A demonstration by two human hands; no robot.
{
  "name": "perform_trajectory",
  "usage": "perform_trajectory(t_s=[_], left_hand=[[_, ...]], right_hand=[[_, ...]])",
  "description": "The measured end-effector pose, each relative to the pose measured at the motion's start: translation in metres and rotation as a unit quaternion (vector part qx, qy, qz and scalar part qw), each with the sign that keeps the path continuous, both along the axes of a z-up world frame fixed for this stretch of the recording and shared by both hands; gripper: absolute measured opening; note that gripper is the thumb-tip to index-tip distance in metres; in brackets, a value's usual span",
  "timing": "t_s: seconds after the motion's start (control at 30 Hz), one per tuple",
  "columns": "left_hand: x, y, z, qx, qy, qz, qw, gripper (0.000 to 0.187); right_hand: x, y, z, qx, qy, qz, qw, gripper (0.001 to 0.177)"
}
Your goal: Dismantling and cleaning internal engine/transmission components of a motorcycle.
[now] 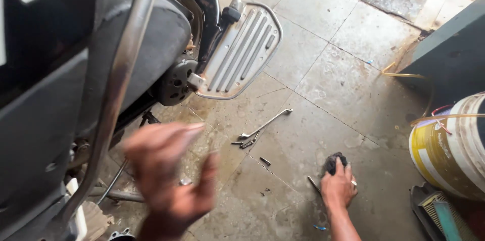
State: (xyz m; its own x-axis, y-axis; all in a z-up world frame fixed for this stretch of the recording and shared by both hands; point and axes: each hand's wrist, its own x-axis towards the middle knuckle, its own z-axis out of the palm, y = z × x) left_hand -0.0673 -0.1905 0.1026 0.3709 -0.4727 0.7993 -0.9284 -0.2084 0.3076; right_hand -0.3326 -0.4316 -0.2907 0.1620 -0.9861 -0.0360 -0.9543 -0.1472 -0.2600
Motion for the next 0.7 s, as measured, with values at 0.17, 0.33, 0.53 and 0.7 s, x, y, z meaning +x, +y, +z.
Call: perform_trajectory(t_s=[0.17, 0.33, 0.53, 0.7], left_hand=[[-0.006, -0.039, -0.032, 0.118, 0.111, -0.047, 0.986, 0.041], [-0.044, -0.087, -0.075, 0.249, 0.297, -0.12, 0.914, 0.049], [-0.122, -0.157, -0.108, 0.172, 0.146, -0.229, 0.947, 0.057], [-0.156, -0.186, -0.072, 0.113, 0.304, -0.151, 0.934, 0.025]], right_hand=[[-0.012, -0.014, 0.026, 0.052, -0.201, 0.016, 0.978, 0.036], [0.016, -0.01, 0.093, 0.216, -0.299, -0.043, 0.928, 0.05], [0.025, 0.022, 0.261, 0.438, -0.717, -0.084, 0.537, 0.056], [-0.001, 0.026, 0.311, 0.508, -0.802, -0.088, 0.302, 0.099]])
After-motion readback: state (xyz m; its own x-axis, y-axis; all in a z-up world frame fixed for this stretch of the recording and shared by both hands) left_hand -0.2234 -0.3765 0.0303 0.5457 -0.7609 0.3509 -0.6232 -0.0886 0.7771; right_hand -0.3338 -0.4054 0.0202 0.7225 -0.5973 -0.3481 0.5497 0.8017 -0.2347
